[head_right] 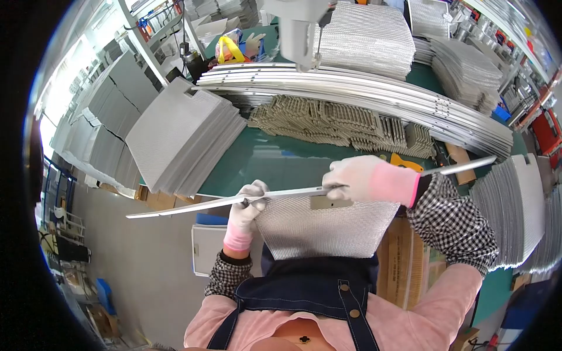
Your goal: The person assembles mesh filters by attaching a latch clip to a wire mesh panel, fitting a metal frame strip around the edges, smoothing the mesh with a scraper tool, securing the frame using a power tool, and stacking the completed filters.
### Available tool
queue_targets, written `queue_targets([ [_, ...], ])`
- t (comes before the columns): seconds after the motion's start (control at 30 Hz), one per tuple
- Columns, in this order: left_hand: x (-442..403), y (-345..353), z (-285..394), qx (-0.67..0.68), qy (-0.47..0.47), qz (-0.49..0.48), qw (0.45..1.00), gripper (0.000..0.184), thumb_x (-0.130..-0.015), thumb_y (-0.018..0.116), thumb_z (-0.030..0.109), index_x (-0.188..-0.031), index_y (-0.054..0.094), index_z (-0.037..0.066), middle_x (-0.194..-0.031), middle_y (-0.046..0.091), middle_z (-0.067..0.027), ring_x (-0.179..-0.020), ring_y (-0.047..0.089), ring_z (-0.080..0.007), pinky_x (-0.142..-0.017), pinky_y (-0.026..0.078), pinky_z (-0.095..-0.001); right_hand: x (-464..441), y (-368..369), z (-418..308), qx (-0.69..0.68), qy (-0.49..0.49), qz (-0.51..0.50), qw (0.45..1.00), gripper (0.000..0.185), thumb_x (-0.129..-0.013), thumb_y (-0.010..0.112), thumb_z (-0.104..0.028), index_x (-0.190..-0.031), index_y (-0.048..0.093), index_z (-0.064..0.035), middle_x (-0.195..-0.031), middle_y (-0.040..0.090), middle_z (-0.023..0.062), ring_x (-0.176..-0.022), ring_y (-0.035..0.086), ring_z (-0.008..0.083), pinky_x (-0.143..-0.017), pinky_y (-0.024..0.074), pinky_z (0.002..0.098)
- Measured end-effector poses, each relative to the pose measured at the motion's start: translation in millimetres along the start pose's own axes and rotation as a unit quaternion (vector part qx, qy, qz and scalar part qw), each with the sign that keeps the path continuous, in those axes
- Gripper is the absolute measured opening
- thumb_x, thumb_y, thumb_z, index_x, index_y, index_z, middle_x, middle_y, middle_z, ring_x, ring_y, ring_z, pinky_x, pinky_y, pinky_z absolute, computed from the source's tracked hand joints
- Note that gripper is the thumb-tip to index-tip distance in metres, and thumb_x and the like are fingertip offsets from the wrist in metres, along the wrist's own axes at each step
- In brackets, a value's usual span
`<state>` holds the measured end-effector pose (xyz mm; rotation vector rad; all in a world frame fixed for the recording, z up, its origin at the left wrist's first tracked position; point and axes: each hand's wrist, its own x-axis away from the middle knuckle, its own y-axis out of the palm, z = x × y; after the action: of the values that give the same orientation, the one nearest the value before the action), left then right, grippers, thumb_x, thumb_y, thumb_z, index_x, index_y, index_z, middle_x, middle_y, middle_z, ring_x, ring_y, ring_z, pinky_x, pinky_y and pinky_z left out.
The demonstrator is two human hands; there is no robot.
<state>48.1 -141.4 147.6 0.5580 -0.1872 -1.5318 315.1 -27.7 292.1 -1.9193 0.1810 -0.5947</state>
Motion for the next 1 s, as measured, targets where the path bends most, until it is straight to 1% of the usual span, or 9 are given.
queue_targets([
  [0.2, 5.6, -13.2, -2.2, 0.022, -0.01, 0.011, 1.0, 0.021, -0.075, 0.079, 0.005, -0.09, 0.066, 0.007, -0.094, 0.056, -0.0041, -0.086, 0.05, -0.0123, -0.076, 0.04, -0.0259, 20.2, 16.7, 4.8, -0.098, -0.022, 0.081, 0.992, 0.029, -0.086, 0.069, -0.028, -0.105, 0.065, -0.0058, -0.097, 0.064, 0.011, -0.093, 0.063, 0.0308, -0.079, 0.0519, 0.041],
  [0.4, 7.2, -25.9, -5.2, 0.054, -0.018, 0.051, 0.997, 0.029, -0.075, 0.079, 0.007, -0.095, 0.058, 0.011, -0.101, 0.052, -0.0026, -0.089, 0.048, -0.0114, -0.078, 0.039, -0.026, 81.1, 17.8, 46.5, -0.151, 0.145, 0.131, 0.969, 0.024, -0.085, 0.069, -0.026, -0.097, 0.064, -0.0046, -0.087, 0.063, 0.0132, -0.085, 0.064, 0.0311, -0.074, 0.0493, 0.0391],
  [0.53, -0.9, -15.5, -8.6, 0.082, -0.042, 0.079, 0.993, 0.03, -0.076, 0.078, 0.006, -0.098, 0.058, 0.011, -0.102, 0.053, -0.0028, -0.091, 0.05, -0.0101, -0.083, 0.04, -0.0262, 82.8, 39.9, 62.5, -0.127, 0.116, 0.117, 0.978, 0.026, -0.089, 0.066, -0.03, -0.096, 0.063, -0.0055, -0.085, 0.064, 0.0123, -0.082, 0.065, 0.031, -0.072, 0.05, 0.0404],
  [0.6, -1.8, -28.1, -9.1, 0.057, -0.031, 0.061, 0.996, 0.033, -0.08, 0.076, 0.009, -0.109, 0.06, 0.007, -0.109, 0.056, -0.0042, -0.097, 0.052, -0.0112, -0.088, 0.041, -0.0274, 78.1, 46.9, 68.8, 0.025, 0.143, 0.153, 0.978, 0.028, -0.089, 0.065, -0.034, -0.094, 0.061, -0.007, -0.084, 0.065, 0.0127, -0.081, 0.066, 0.0325, -0.072, 0.0515, 0.0416],
  [0.7, 2.0, -30.1, 36.9, -0.265, -0.149, 0.037, 0.952, 0.046, -0.088, 0.071, 0.018, -0.129, 0.059, 0.0, -0.112, 0.066, -0.0112, -0.101, 0.058, -0.0132, -0.092, 0.046, -0.0291, 76.3, 59.2, 80.9, 0.013, 0.178, 0.161, 0.971, 0.028, -0.086, 0.067, -0.036, -0.091, 0.063, -0.0079, -0.079, 0.063, 0.0133, -0.076, 0.065, 0.0331, -0.067, 0.0508, 0.0416],
  [0.8, 7.7, -19.4, 91.8, -0.585, -0.233, -0.093, 0.771, 0.034, -0.085, 0.068, 0.007, -0.119, 0.065, 0.001, -0.108, 0.07, -0.0112, -0.099, 0.066, -0.0216, -0.088, 0.049, -0.0325, 72.1, 64.5, 95.7, 0.013, 0.17, 0.14, 0.975, 0.032, -0.092, 0.062, -0.042, -0.093, 0.061, -0.0096, -0.079, 0.064, 0.0122, -0.077, 0.066, 0.0326, -0.069, 0.0518, 0.0413],
  [0.83, 4.9, -13.4, 95.3, -0.585, -0.232, -0.095, 0.771, 0.034, -0.085, 0.068, 0.007, -0.119, 0.065, 0.001, -0.108, 0.07, -0.0112, -0.099, 0.066, -0.0216, -0.088, 0.049, -0.0325, 68.1, 62.9, 95.8, 0.005, 0.16, 0.142, 0.977, 0.033, -0.092, 0.062, -0.042, -0.094, 0.061, -0.0094, -0.079, 0.064, 0.012, -0.078, 0.066, 0.0324, -0.069, 0.0518, 0.0412],
  [0.93, -27.3, 36.6, 96.7, -0.735, 0.289, -0.073, 0.609, 0.031, -0.073, 0.079, 0.016, -0.1, 0.066, 0.008, -0.081, 0.065, -0.008, -0.079, 0.064, -0.0271, -0.069, 0.05, -0.0376, 56.9, 50.0, 89.9, -0.012, 0.151, 0.138, 0.979, 0.034, -0.091, 0.064, -0.042, -0.097, 0.062, -0.0085, -0.084, 0.066, 0.0126, -0.08, 0.067, 0.0328, -0.071, 0.0514, 0.0416],
  [1.0, -41.0, 29.2, 64.6, -0.714, 0.249, -0.147, 0.637, 0.031, -0.074, 0.079, 0.021, -0.099, 0.066, 0.009, -0.08, 0.066, -0.0079, -0.076, 0.065, -0.028, -0.067, 0.05, -0.0392, 53.9, 37.1, 84.6, -0.031, 0.15, 0.071, 0.986, 0.032, -0.089, 0.065, -0.038, -0.1, 0.063, -0.0074, -0.089, 0.066, 0.0142, -0.084, 0.066, 0.0333, -0.073, 0.0511, 0.0417],
])
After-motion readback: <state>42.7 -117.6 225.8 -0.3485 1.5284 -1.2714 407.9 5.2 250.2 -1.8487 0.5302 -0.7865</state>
